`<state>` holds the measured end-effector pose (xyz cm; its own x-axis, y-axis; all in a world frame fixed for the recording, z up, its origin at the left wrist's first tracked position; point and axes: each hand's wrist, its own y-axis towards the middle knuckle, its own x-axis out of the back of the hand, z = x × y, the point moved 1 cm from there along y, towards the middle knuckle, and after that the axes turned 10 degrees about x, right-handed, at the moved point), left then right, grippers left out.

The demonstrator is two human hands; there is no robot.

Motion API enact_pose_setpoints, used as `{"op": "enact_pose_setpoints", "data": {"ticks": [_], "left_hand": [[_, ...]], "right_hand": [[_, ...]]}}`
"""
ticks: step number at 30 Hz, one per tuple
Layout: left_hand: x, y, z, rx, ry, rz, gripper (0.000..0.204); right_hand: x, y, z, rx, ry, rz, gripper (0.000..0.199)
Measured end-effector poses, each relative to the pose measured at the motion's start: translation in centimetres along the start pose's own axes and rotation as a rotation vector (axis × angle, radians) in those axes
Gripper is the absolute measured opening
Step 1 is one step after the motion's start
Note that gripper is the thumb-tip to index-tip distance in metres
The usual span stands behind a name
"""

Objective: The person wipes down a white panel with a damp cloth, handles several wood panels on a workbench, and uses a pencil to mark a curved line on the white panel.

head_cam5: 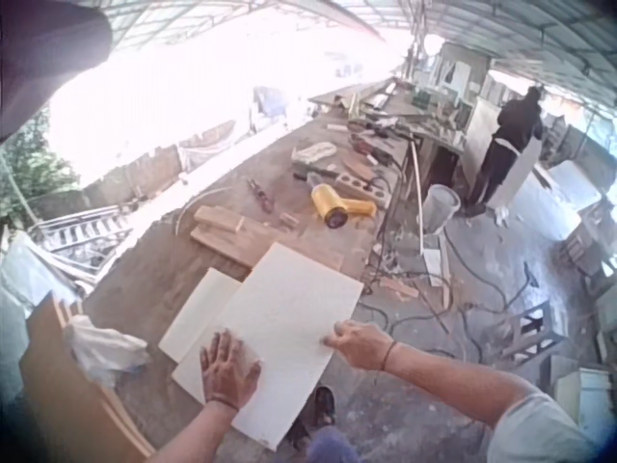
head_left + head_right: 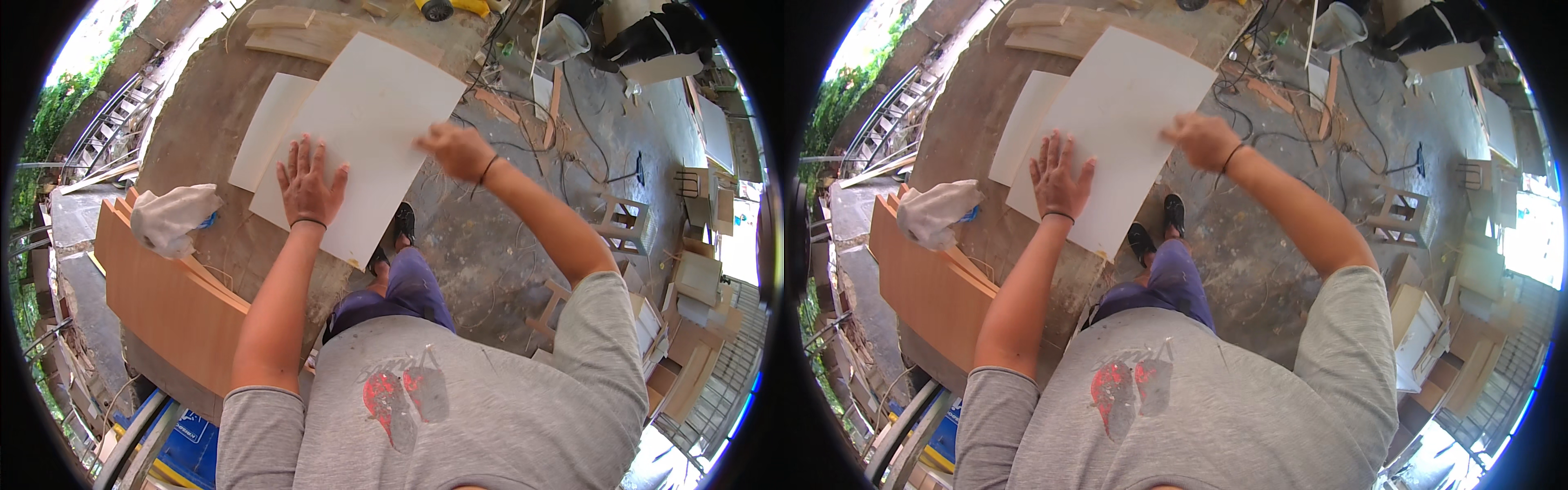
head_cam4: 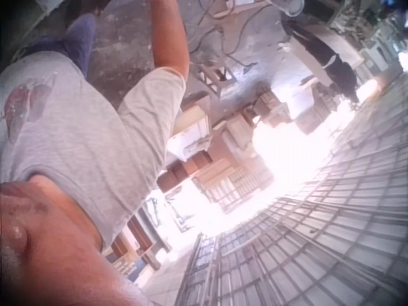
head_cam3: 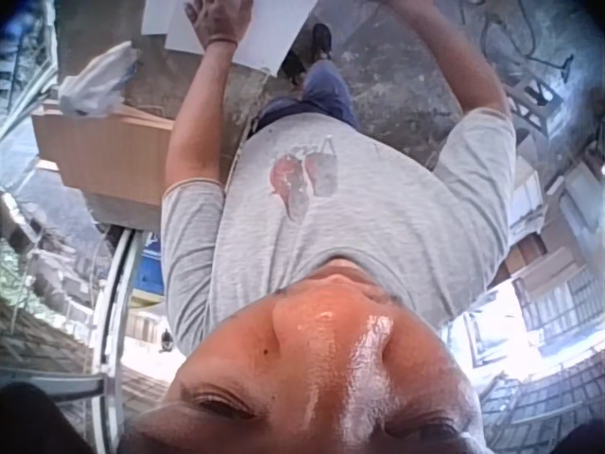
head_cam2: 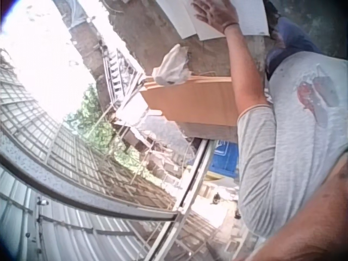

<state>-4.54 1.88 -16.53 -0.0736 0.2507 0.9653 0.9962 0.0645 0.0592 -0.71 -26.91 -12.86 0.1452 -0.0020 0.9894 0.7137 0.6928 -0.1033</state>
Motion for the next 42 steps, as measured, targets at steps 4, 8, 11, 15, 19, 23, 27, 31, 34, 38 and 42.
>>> {"op": "enact_pose_setpoints", "data": {"ticks": [4, 8, 11, 15, 19, 23, 27, 31, 34, 38, 42], "left_hand": [[0.4, -0.1, -0.3, -0.019, -0.039, -0.020, 0.060], [-0.1, 0.0, -0.3, -0.001, -0.013, 0.012, 0.059], [0.4, -0.1, 0.4, -0.008, -0.030, -0.016, 0.059], [0.0, 0.1, 0.0, -0.033, -0.029, -0.019, 0.059], [-0.3, 0.4, -0.3, -0.107, 0.029, -0.115, 0.058], [-1.8, 0.6, -0.4, -0.109, 0.131, -0.073, 0.057], [-0.4, 0.4, -0.6, -0.020, 0.119, 0.067, 0.058], [-0.8, 0.4, 0.1, -0.016, 0.075, 0.031, 0.058], [-0.4, 0.5, 0.2, -0.018, 0.075, 0.005, 0.059], [-3.8, 1.4, 4.4, -0.141, 0.077, -0.096, 0.061], [-2.8, 1.3, 1.9, -0.140, 0.100, -0.128, 0.061]], "right_hand": [[-1.2, -0.5, -9.3, -0.233, -0.090, -0.221, 0.038], [-1.0, -0.4, -3.3, -0.235, -0.046, -0.189, 0.034], [-2.1, -0.9, 9.4, -0.043, 0.111, -0.178, 0.033], [-4.5, -3.4, 24.7, 0.266, 0.440, -0.060, 0.032], [0.0, -2.2, 18.4, -0.003, 0.421, -0.213, 0.041], [0.0, -1.2, 3.4, -0.427, 0.119, -0.212, 0.034], [-7.9, 1.3, 4.4, -0.154, -0.247, -0.342, 0.018], [-8.8, -1.3, 24.1, 0.130, 0.129, -0.334, 0.015], [-8.0, -2.4, 28.4, 0.282, 0.419, -0.108, 0.017], [-4.5, 0.0, 17.9, 0.010, 0.373, -0.442, 0.018], [-7.5, 0.2, 2.9, -0.570, 1.074, -0.719, 0.019]]}}
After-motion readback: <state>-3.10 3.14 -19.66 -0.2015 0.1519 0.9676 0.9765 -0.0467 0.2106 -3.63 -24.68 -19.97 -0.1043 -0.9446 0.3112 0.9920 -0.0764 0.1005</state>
